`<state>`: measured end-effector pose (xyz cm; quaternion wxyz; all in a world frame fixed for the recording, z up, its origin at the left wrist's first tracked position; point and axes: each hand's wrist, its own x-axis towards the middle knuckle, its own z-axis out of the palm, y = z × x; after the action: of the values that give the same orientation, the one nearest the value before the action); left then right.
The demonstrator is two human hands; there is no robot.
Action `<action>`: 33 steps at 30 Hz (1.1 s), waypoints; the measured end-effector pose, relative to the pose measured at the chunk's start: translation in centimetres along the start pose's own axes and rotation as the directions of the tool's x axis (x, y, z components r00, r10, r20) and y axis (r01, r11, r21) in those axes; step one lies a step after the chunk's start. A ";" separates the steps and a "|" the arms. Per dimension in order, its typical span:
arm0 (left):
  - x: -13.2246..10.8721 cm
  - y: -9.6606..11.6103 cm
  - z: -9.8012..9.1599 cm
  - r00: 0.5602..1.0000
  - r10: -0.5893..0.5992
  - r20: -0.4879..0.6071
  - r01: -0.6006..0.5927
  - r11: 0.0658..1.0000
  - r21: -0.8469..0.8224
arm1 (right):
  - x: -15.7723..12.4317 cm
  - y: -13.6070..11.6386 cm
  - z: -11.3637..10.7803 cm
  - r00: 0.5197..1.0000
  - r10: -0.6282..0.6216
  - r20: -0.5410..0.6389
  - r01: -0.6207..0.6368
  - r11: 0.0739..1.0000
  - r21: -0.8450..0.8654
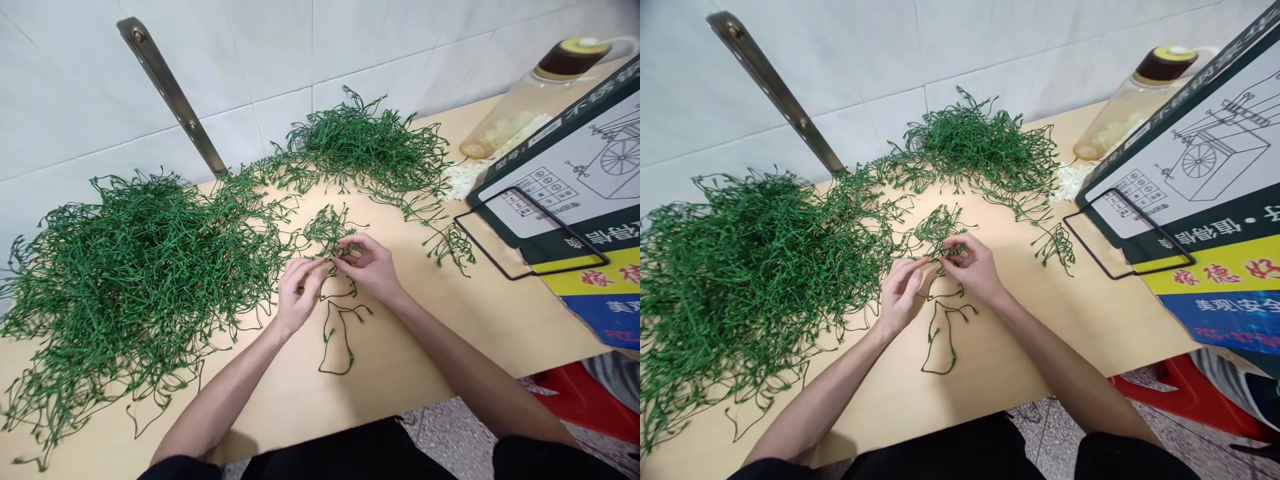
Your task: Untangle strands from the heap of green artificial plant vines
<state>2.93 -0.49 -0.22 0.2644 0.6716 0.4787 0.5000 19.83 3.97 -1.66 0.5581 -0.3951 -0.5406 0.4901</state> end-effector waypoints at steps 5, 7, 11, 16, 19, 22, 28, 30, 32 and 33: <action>-0.4 -1.2 0.6 0.987 -0.110 -0.120 0.111 0.994 0.003 | 0.1 -0.2 0.0 1.000 0.013 -0.023 -0.013 1.000 0.009; -0.6 -1.7 0.9 0.979 -0.144 -0.146 0.147 0.989 0.012 | 0.1 -0.3 0.0 1.000 0.012 -0.024 -0.012 1.000 0.011; -0.7 -1.7 0.9 0.977 -0.165 -0.134 0.174 0.983 0.063 | 0.1 -0.4 0.0 1.000 0.016 -0.017 -0.015 0.999 0.045; -0.5 -1.0 0.8 0.993 -0.095 -0.073 0.107 0.978 0.178 | 0.0 -0.2 0.0 0.999 0.028 -0.015 -0.027 0.998 0.052; -0.5 -0.9 0.7 0.994 -0.058 -0.096 0.077 0.973 0.217 | 0.0 -0.1 0.0 0.999 0.031 -0.017 -0.030 0.999 0.040; -0.6 -1.0 0.7 0.995 -0.035 -0.098 0.057 0.970 0.235 | 0.0 -0.2 0.0 1.000 0.021 -0.012 -0.021 0.999 0.043; -0.6 -1.2 0.7 1.000 -0.007 0.001 0.006 0.977 0.212 | 0.0 -0.3 -0.1 1.000 0.005 -0.011 -0.005 1.000 0.022; -0.6 -1.1 0.7 1.000 -0.004 0.015 0.000 0.974 0.228 | 0.0 -0.3 -0.1 1.000 0.001 -0.009 -0.001 1.000 0.016; -0.6 -1.0 0.7 0.999 -0.011 0.036 0.002 0.971 0.240 | 0.0 -0.3 -0.1 1.000 0.004 -0.007 -0.003 1.000 0.017; -0.6 -1.0 0.7 0.999 -0.015 0.047 0.003 0.970 0.244 | 0.0 -0.3 -0.1 1.000 0.003 -0.008 -0.003 1.000 0.021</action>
<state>3.15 -0.53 -1.48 0.1938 0.7087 0.5329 0.4197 19.94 3.94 -1.41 0.5634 -0.3921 -0.5327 0.4951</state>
